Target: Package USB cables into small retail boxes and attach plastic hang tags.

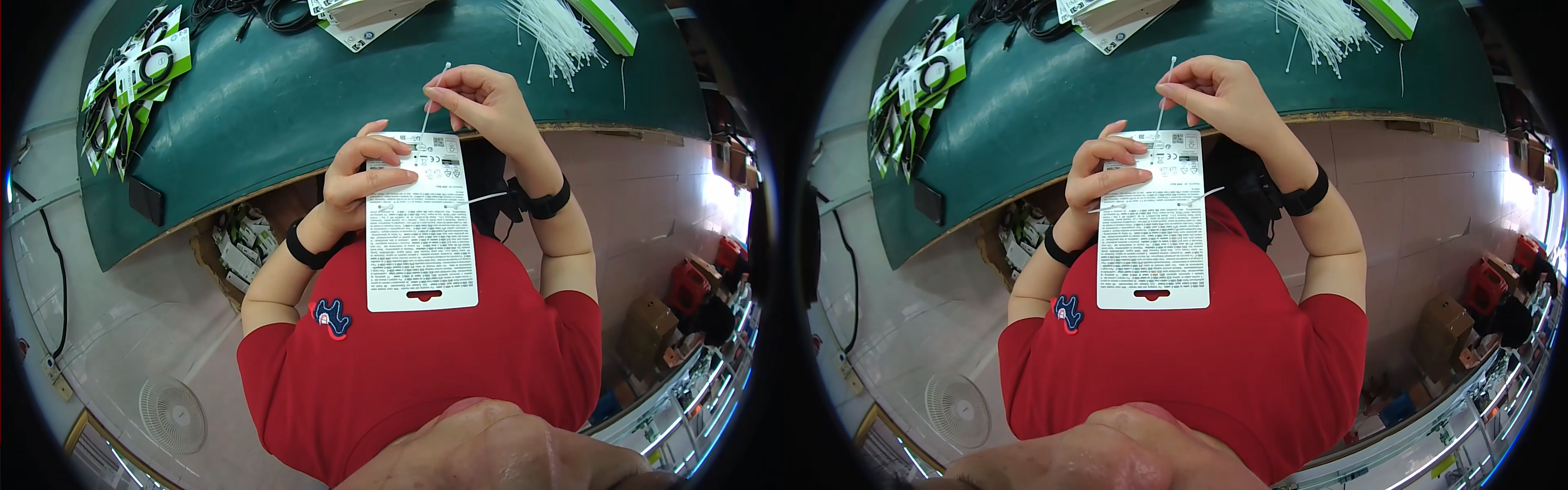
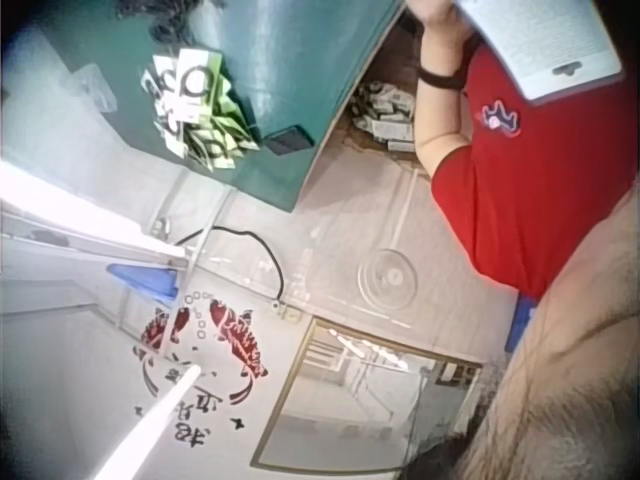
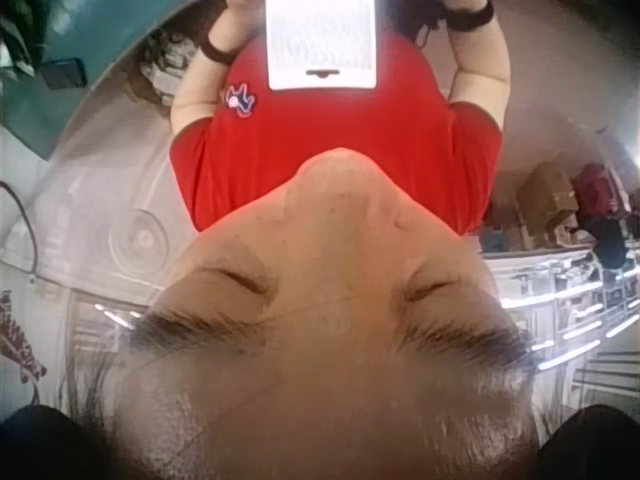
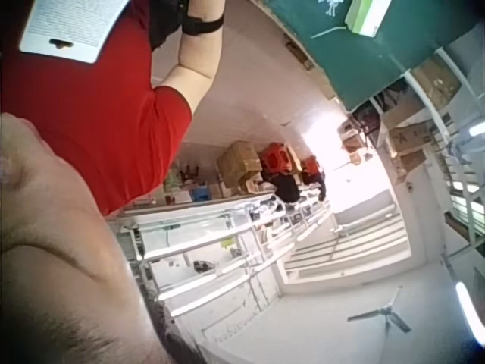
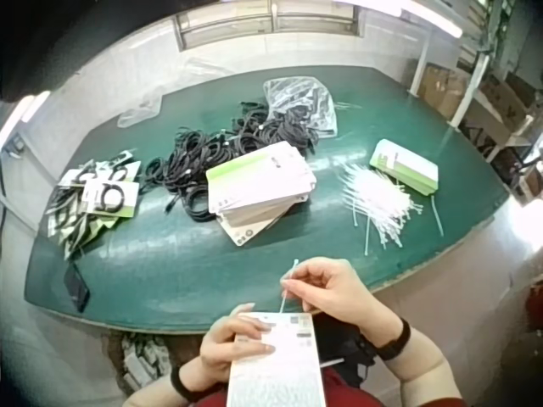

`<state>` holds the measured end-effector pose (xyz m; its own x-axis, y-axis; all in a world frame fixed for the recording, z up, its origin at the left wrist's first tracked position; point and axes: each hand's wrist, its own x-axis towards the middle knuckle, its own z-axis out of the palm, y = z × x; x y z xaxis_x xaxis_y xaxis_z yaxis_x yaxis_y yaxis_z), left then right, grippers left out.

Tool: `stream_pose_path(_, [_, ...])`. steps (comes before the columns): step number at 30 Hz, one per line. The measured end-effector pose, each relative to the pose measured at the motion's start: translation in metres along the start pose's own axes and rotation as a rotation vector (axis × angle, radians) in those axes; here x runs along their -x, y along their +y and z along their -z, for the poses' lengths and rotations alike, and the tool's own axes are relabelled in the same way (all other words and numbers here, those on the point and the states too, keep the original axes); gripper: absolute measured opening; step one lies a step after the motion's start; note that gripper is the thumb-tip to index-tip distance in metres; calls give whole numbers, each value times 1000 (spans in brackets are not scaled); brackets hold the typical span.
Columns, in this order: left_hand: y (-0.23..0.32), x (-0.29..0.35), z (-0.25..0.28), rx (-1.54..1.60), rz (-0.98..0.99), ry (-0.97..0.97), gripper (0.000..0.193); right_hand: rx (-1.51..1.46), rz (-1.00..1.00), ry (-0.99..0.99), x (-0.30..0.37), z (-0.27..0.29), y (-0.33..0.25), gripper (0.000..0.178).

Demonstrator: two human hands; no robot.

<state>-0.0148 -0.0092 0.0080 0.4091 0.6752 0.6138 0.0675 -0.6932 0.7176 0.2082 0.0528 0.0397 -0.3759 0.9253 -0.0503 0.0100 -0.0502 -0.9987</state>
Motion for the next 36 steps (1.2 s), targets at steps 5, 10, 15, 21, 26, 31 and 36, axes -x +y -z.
stream_pose_path(5, [-1,1,0,-4,-2,-3,36,56,63,25,4,-2,-3,18])
stream_pose_path(10, [0,0,0,-3,-1,-2,36,89,134,77,4,-1,-3,16])
stream_pose_path(15, [1,0,0,-9,-2,-2,37,114,127,46,5,0,-3,15])
stream_pose_path(21, [0,1,0,-10,-5,-6,38,11,-45,-25,-1,1,-3,21])
stream_pose_path(26, [0,0,0,-14,-9,-6,38,-77,-223,-75,-4,0,3,20])
stream_pose_path(31, [1,-1,-1,-14,-8,-22,38,-130,-304,-200,-4,-2,6,18])
stream_pose_path(36, [1,-1,-1,-25,-35,-39,36,-76,-270,-309,1,0,3,15])
